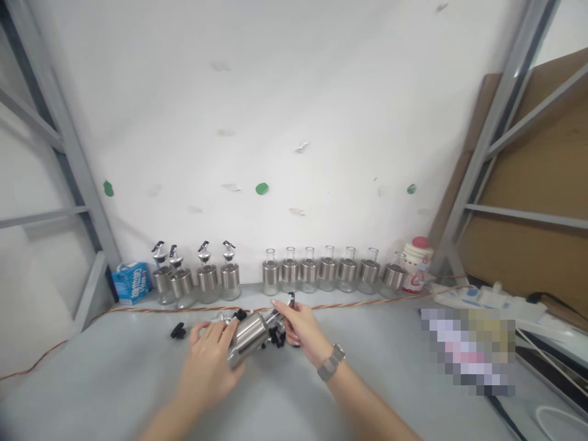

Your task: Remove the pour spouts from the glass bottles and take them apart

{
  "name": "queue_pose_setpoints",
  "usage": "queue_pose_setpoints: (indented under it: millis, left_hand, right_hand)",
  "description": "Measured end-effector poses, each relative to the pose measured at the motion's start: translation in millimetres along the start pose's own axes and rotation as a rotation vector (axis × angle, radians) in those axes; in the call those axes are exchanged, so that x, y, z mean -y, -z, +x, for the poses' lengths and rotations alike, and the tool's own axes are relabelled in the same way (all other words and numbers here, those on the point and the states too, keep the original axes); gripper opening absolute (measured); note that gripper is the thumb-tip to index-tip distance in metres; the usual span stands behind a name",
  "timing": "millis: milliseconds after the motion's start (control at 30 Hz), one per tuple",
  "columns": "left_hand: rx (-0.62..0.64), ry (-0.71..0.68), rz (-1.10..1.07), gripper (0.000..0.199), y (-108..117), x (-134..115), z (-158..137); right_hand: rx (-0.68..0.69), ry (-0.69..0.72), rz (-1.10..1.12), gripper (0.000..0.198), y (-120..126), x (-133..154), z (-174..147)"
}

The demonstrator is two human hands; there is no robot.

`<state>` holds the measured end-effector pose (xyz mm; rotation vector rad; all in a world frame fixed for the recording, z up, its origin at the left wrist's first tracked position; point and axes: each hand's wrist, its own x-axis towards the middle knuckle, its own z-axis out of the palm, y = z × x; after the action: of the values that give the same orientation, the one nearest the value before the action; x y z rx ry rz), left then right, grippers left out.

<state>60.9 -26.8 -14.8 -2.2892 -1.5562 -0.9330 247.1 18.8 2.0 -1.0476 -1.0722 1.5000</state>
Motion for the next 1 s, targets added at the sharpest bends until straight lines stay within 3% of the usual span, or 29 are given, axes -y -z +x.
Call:
queue_pose_setpoints:
  millis: [133,267,367,500,567,633,733,867,1000]
  left_hand:
    - [0.066,0.027,-0.096,0.039,2.2,-5.1,0.7]
    - [0.289,0.178,-0.399,0.032,7.7,-10.7,2.2]
    - [0.466,0.362,-0.731,0.038,15.5,-13.0,4.7]
    - [0.718,0.637,-1.256,0.043,30.5,-13.7,9.0]
    - [0.815,0.692,-1.389,0.042,36.2,-14.1,10.2]
    - [0.801,0.667,-1.338,0.042,37.6,-15.4,10.0]
    - [0.579,0.522,-0.932,0.04,29.9,-17.1,7.5]
    - [0.317,0.193,-0.401,0.024,14.5,-14.0,3.0]
    - [0.235,0.105,-0.274,0.026,10.8,-12.9,1.3]
  right_hand:
    - [-0.141,0.038,-0.017,0.042,-4.0,-1.2,0.8]
    - [-0.158,0.102,-0.001,0.04,-5.1,2.4,0.2]
    - [-0.065,0.157,0.028,0.034,-2.5,7.6,-3.4]
    - [0.157,0.187,0.089,0.031,5.2,14.0,-10.0]
    - [0.228,0.19,0.123,0.03,8.8,16.3,-12.0]
    - [0.266,0.18,0.14,0.031,11.1,17.6,-11.8]
    - [0.252,0.164,0.124,0.032,10.7,16.4,-7.5]
    - [0.079,0.116,0.004,0.028,5.0,8.1,0.0]
    - [-0.07,0.096,-0.114,0.036,0.7,2.6,3.4]
